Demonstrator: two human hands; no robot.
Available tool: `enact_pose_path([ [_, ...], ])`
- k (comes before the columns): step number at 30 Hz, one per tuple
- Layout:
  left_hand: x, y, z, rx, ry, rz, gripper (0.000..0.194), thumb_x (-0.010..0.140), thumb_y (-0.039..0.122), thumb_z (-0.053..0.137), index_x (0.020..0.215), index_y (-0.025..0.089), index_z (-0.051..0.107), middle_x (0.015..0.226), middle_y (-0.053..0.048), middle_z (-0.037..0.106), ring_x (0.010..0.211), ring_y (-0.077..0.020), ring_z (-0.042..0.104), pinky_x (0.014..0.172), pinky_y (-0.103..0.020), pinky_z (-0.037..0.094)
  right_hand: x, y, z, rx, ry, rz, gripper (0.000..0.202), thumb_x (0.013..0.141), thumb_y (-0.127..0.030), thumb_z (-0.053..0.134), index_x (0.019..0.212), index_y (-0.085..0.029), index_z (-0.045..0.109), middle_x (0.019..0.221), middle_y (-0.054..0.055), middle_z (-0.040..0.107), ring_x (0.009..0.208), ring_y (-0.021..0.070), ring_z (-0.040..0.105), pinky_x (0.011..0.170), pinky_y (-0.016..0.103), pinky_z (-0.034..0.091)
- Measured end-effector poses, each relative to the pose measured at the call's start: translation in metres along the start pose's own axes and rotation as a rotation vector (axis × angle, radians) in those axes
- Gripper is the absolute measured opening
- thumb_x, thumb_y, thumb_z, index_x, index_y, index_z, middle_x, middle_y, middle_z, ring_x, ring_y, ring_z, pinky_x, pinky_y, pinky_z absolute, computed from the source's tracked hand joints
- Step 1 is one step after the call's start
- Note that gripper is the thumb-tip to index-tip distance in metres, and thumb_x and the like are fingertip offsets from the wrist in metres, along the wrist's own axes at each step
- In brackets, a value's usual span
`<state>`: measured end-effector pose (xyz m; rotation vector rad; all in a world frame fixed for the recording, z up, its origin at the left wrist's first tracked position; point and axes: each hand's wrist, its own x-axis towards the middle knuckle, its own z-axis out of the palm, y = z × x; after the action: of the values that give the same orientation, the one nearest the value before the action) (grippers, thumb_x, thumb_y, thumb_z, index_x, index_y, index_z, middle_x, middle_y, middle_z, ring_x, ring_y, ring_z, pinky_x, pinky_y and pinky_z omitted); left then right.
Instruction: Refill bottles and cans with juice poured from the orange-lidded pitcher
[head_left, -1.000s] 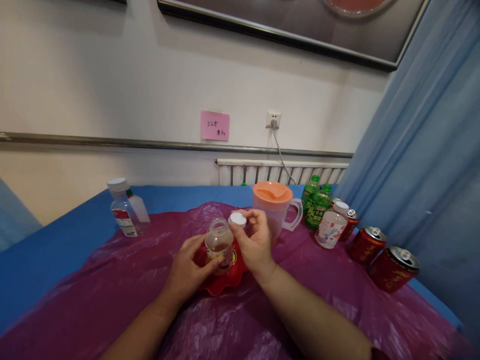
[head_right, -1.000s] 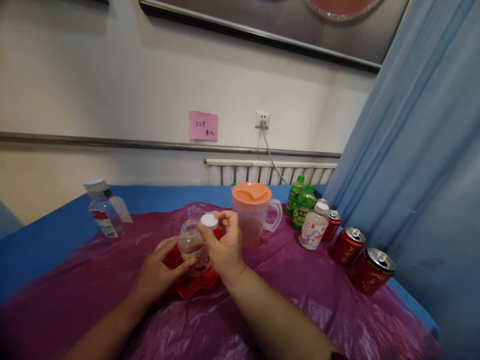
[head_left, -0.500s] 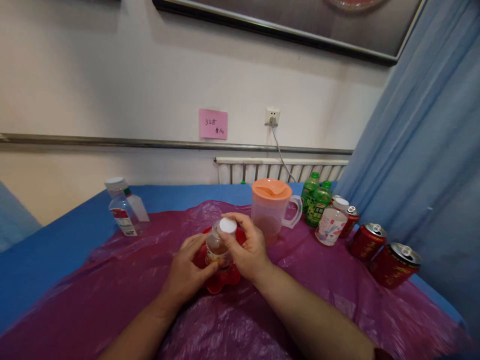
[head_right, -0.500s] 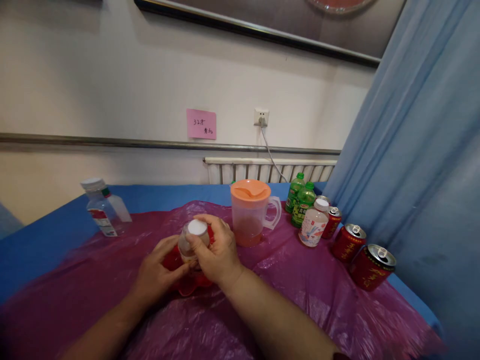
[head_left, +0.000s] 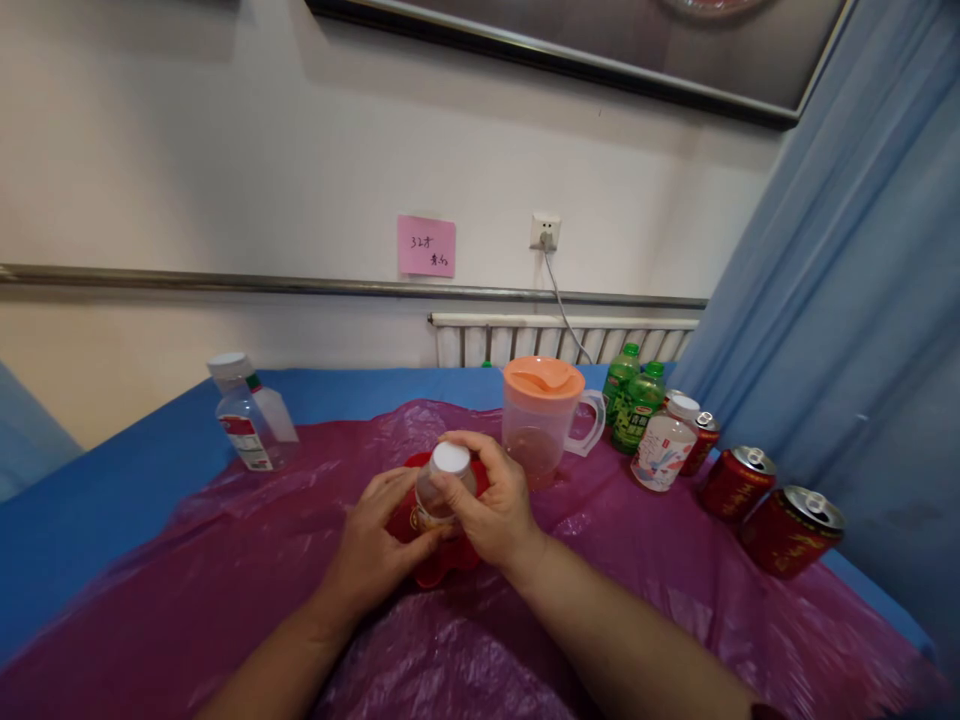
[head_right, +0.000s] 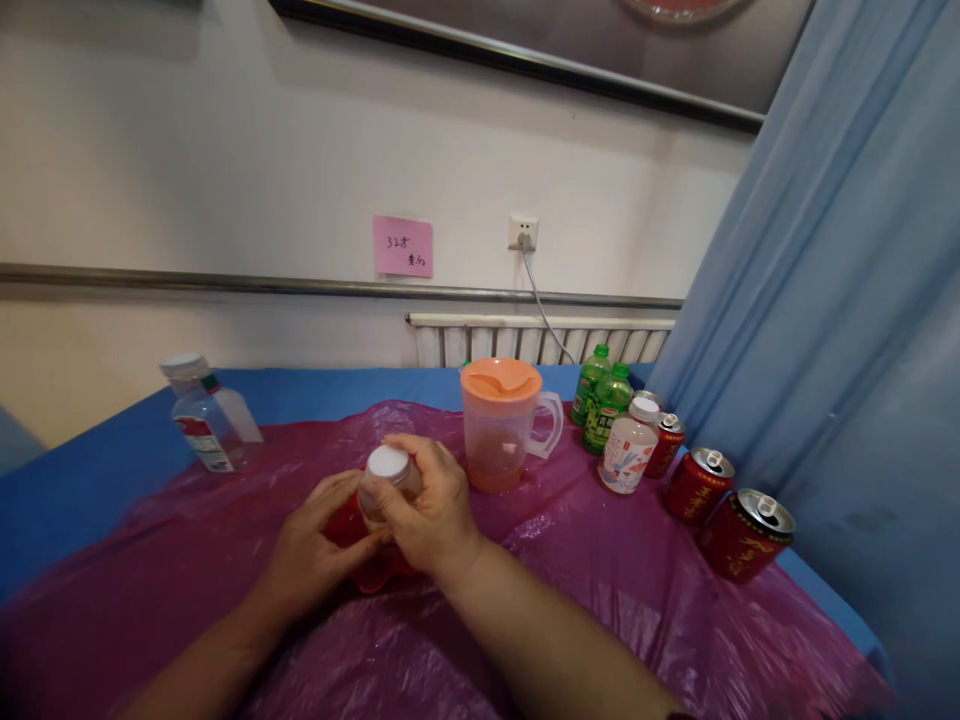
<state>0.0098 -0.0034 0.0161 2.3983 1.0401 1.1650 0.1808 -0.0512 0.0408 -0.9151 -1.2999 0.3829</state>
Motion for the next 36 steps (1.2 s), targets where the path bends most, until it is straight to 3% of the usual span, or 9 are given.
enact_pose_path([
  [8,-0.0001,-0.0018,-0.0003,-0.005,-0.007,0.005,0.052,0.077,0.056,0.076,0.118,0.026,0.07,0.114,-0.008,0.072,0.109,-0.0286,0.066,0.097,-0.046,0.056,-0.0014,0.0015,0.0033,-0.009,0.069,0.002,0.034,0.084,-0.04,0.075,0.114,-0.026,0.067,0.105,0.004,0.073,0.096,0.0233,0.069,0.089,0.04,0.054],
  [15,0.0003,0.0002,-0.0013,-0.001,-0.006,0.013,0.054,0.077,0.06,0.075,0.117,0.024,0.07,0.114,-0.009,0.072,0.106,-0.0281,0.067,0.095,-0.045,0.057,-0.0021,0.0004,-0.0028,-0.094,-0.023,-0.177,0.04,0.093,-0.037,0.064,0.132,-0.025,0.062,0.12,0.009,0.07,0.111,0.0246,0.065,0.098,0.043,0.052],
  [20,0.0,-0.0024,-0.001,0.008,0.0,0.017,0.052,0.078,0.055,0.075,0.119,0.023,0.069,0.116,-0.01,0.07,0.107,-0.0276,0.066,0.096,-0.045,0.057,-0.0045,-0.0006,-0.0038,-0.141,-0.038,-0.205,0.041,0.097,-0.029,0.052,0.137,-0.02,0.058,0.126,0.012,0.069,0.116,0.0249,0.064,0.102,0.044,0.051],
  [36,0.0003,0.0008,-0.0022,0.001,-0.009,0.044,0.051,0.079,0.059,0.073,0.117,0.025,0.069,0.113,-0.008,0.072,0.105,-0.0272,0.067,0.095,-0.045,0.057,-0.0022,0.0016,0.0005,-0.136,0.057,-0.186,0.037,0.09,-0.032,0.069,0.124,-0.022,0.063,0.113,0.008,0.069,0.105,0.0221,0.065,0.095,0.041,0.053],
])
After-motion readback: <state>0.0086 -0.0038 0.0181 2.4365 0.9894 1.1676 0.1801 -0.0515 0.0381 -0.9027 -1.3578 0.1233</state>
